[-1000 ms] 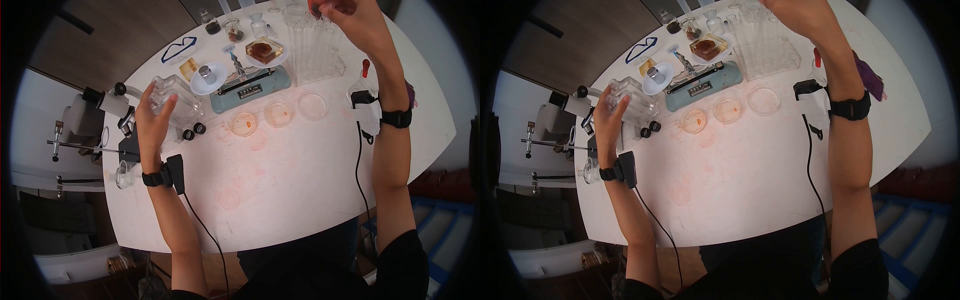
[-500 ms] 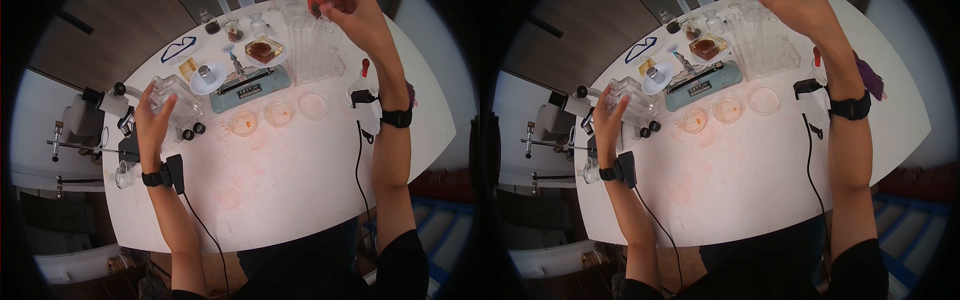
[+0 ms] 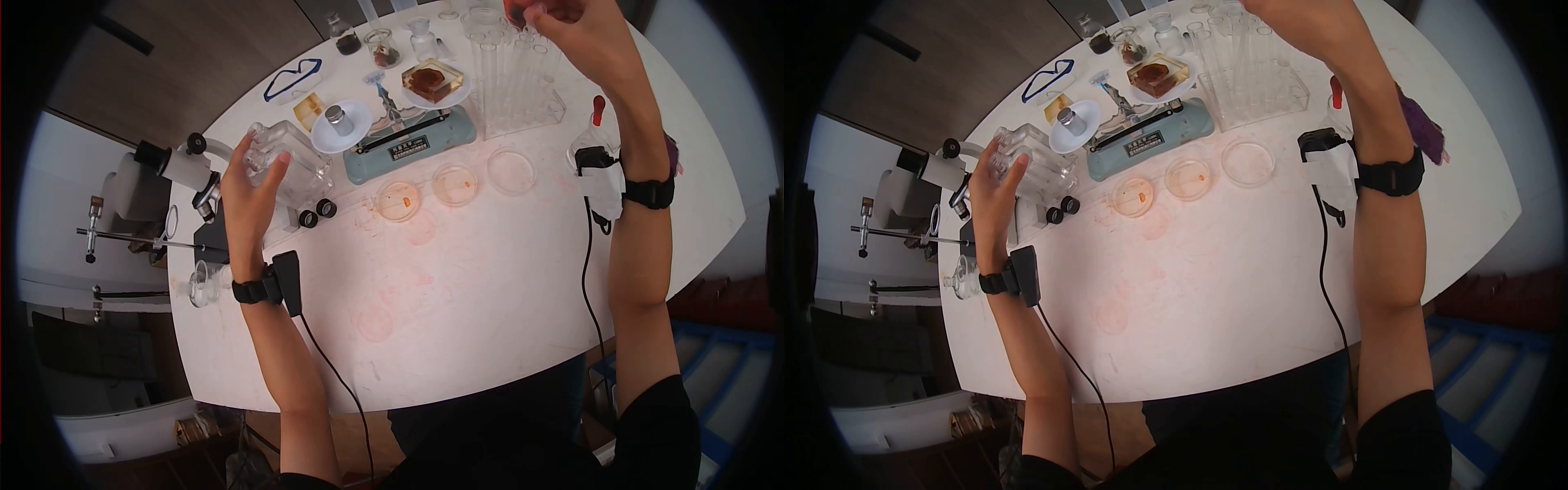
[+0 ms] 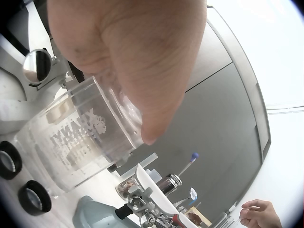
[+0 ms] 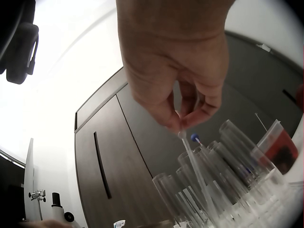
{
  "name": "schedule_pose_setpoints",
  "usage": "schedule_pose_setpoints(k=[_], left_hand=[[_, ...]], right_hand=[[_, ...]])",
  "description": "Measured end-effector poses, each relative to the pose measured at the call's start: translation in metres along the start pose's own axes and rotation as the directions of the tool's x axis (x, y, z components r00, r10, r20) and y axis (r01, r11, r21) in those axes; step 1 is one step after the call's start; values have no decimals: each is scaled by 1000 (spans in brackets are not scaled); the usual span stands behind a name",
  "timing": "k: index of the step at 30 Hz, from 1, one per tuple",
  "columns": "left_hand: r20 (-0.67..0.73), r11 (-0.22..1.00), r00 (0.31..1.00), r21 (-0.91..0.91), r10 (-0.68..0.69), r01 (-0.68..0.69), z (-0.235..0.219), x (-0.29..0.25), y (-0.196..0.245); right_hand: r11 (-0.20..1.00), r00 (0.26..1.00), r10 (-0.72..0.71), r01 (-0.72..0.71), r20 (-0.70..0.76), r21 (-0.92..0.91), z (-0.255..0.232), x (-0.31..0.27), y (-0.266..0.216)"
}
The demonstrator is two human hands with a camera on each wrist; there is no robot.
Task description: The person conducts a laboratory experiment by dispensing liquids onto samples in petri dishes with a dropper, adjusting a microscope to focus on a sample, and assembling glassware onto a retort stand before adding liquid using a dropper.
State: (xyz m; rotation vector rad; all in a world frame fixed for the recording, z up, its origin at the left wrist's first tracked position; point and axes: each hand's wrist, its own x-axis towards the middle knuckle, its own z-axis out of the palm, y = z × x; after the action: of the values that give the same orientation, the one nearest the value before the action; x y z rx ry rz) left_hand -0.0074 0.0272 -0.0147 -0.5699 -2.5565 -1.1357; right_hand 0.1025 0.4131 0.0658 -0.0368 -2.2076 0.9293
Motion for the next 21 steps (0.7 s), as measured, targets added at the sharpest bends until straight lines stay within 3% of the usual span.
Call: schedule_pose_setpoints(k=[2, 5, 8, 10, 14, 16, 21], left_hand=[[2, 1000, 1000, -1, -14, 14, 0, -1, 3], [5, 1000, 1000, 9, -27, 27, -1, -1, 4], [5, 999, 1000, 30, -21, 21, -1, 0, 4], [4, 999, 1000, 41, -16, 16, -1, 0, 4], [8, 999, 999, 19, -33, 33, -1, -1, 7], [12, 999, 999, 11, -38, 38, -1, -1, 6], [15, 999, 999, 13, -33, 33, -1, -1, 6]], right_hand=[[999, 999, 36, -37, 36, 24, -1, 3, 6], [999, 999, -28, 27, 19, 47, -1, 2, 5], [997, 998, 63, -63, 13, 43, -2, -2, -10], [999, 998, -32, 32, -47, -11, 2, -7, -11], [997, 997, -65, 64, -32, -51, 2, -5, 0], [1000, 999, 2, -3, 41, 27, 1, 2, 7], [998, 999, 45, -45, -12, 51, -1, 0, -4]])
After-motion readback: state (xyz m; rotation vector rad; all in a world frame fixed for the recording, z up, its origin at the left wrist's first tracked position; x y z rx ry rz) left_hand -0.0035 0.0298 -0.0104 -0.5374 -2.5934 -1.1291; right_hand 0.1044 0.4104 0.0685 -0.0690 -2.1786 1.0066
